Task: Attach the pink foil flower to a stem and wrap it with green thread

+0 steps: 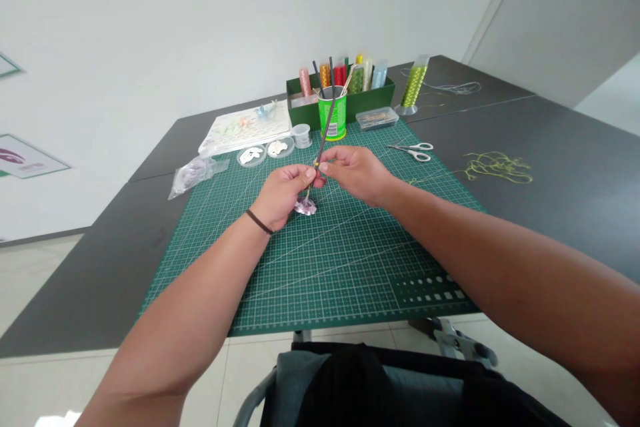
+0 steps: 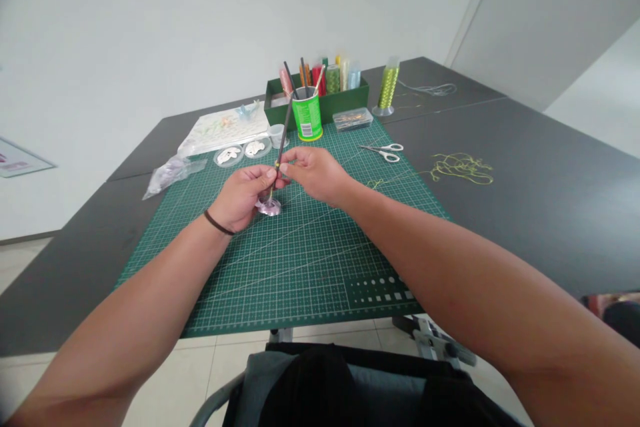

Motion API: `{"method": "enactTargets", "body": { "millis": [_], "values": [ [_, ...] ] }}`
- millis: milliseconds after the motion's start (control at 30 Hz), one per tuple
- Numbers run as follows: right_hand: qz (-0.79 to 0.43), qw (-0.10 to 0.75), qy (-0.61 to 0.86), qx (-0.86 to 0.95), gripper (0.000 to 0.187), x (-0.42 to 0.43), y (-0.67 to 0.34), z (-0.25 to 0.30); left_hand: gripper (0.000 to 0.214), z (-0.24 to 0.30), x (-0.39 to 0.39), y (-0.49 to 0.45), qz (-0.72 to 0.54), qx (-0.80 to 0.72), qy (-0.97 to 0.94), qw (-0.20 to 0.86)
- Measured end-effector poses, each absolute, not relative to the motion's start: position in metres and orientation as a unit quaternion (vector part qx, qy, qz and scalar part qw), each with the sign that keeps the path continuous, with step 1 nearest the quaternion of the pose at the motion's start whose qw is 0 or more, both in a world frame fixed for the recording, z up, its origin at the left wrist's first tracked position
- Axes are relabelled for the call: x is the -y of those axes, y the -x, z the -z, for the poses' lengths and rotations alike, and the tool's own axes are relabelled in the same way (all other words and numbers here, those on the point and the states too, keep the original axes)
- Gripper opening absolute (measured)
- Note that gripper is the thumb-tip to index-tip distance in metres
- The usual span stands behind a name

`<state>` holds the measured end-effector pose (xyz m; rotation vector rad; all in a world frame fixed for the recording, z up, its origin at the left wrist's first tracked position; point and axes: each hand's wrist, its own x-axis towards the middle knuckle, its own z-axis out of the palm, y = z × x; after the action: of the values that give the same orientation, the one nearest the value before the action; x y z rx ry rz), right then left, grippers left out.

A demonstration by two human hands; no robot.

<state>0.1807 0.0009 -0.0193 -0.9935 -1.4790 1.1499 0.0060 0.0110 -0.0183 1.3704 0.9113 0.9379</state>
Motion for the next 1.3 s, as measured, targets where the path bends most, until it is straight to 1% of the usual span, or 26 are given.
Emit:
{"method": "enactTargets", "body": {
  "millis": [300, 433, 567, 667, 833, 900, 1000, 1133, 1200, 1300],
  "values": [
    [-0.538, 0.497, 0.358, 0.579, 0.014, 0.000, -0.181, 0.018, 0.031, 0.017, -0.009, -0.006, -0.385, -0.351, -0.582, 0.624],
    [-0.562, 0.498, 0.326, 0.574, 0.021, 0.001, -0.181, 0.017, 0.033, 0.018, -0.010, -0.005, -0.381, -0.330, -0.580, 0.640],
    [-0.553, 0.494, 0.330, 0.584, 0.028, 0.002, -0.180, 0.016, 0.032, 0.017, -0.009, -0.003, -0.369, -0.332, -0.580, 0.646],
    [-0.522, 0.499, 0.363, 0.588, 0.026, 0.001, -0.181, 0.017, 0.030, 0.019, -0.009, -0.004, -0.376, -0.358, -0.612, 0.597],
    [-0.442, 0.502, 0.431, 0.605, 0.021, -0.002, -0.182, 0.020, 0.032, 0.027, -0.011, -0.007, -0.427, -0.392, -0.647, 0.496],
    [-0.420, 0.495, 0.452, 0.612, 0.019, -0.002, -0.182, 0.019, 0.029, 0.028, -0.011, -0.008, -0.438, -0.410, -0.659, 0.453],
    [-0.397, 0.487, 0.474, 0.617, 0.017, -0.001, -0.180, 0.017, 0.021, 0.024, -0.007, -0.008, -0.447, -0.450, -0.683, 0.362],
    [-0.377, 0.488, 0.493, 0.614, 0.016, 0.002, -0.176, 0.014, 0.014, 0.015, 0.003, -0.011, -0.428, -0.496, -0.708, 0.262],
    [-0.366, 0.492, 0.495, 0.616, 0.016, 0.003, -0.175, 0.015, 0.012, 0.012, 0.006, -0.012, -0.420, -0.507, -0.715, 0.236],
    [-0.352, 0.497, 0.487, 0.626, 0.014, 0.003, -0.175, 0.018, 0.012, 0.012, 0.006, -0.013, -0.416, -0.512, -0.717, 0.225]
  ]
}}
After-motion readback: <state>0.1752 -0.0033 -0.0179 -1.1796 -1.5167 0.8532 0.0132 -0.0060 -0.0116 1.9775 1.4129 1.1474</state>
